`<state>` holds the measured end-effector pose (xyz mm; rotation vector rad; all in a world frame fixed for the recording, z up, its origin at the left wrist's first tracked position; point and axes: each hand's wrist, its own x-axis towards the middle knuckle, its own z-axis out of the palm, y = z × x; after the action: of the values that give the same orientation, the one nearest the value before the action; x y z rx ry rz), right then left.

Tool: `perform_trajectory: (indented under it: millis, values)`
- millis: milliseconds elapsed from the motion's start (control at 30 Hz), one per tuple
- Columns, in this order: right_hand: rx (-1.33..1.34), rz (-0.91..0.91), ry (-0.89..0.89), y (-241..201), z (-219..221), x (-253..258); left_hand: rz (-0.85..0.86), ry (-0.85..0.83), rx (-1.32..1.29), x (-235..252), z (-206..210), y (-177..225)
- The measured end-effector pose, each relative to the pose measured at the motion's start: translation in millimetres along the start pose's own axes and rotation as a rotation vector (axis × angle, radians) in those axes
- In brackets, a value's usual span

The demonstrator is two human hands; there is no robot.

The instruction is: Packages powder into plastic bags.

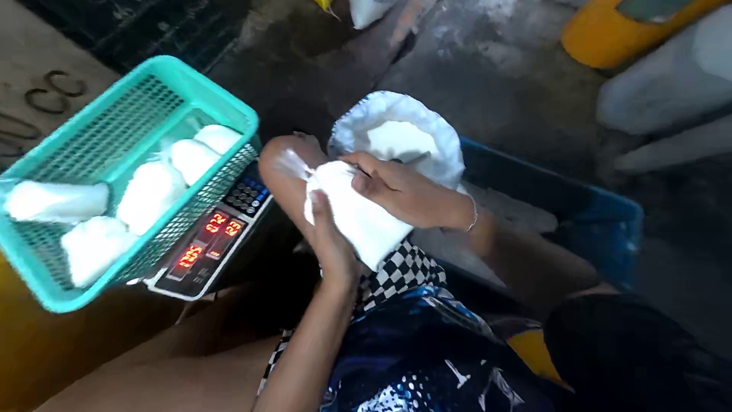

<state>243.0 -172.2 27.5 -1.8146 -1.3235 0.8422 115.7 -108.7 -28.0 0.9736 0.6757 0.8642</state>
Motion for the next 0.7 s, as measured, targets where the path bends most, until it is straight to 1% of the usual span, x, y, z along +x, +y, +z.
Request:
perform_trajectory:
  millis: [67, 133, 200, 267, 300, 333, 367, 400, 467, 500, 567, 600, 633, 700]
  values:
    - [0.072, -0.056, -0.057, 12, -16, -4, 0.036, -0.081, -0.047, 8, 14, 0]
    - [0.158, -0.042, -0.013, 27, -27, -8, -0.010, -0.106, 0.042, 12, 40, 2]
    - [0.254, 0.014, 0.098, 46, -41, -13, -0.133, -0.212, 0.175, 22, 58, -4]
    - [0.358, 0.150, 0.125, 68, -61, -25, -0.279, -0.353, 0.299, 33, 69, -8]
    - [0.366, 0.194, 0.109, 85, -73, -35, -0.321, -0.428, 0.358, 37, 69, -9]
    - [0.356, 0.225, 0.083, 104, -86, -48, -0.322, -0.486, 0.410, 40, 65, -9]
    - [0.370, 0.257, 0.044, 122, -100, -64, -0.299, -0.524, 0.446, 45, 58, -8]
    - [0.428, 0.328, 0.004, 138, -113, -81, -0.273, -0.546, 0.449, 52, 48, -8]
    - [0.536, 0.465, -0.089, 185, -137, -118, -0.254, -0.547, 0.343, 70, 23, -14]
    - [0.545, 0.562, -0.131, 205, -144, -135, -0.267, -0.536, 0.277, 79, 11, -16]
    - [0.503, 0.741, -0.176, 242, -146, -159, -0.318, -0.527, 0.154, 90, -6, -16]
    - [0.486, 0.818, -0.171, 259, -140, -166, -0.338, -0.536, 0.105, 93, -9, -15]
    - [0.483, 0.880, -0.136, 279, -127, -173, -0.343, -0.541, 0.071, 94, -9, -15]
    - [0.496, 0.943, -0.017, 318, -92, -180, -0.333, -0.552, 0.052, 93, -6, -18]
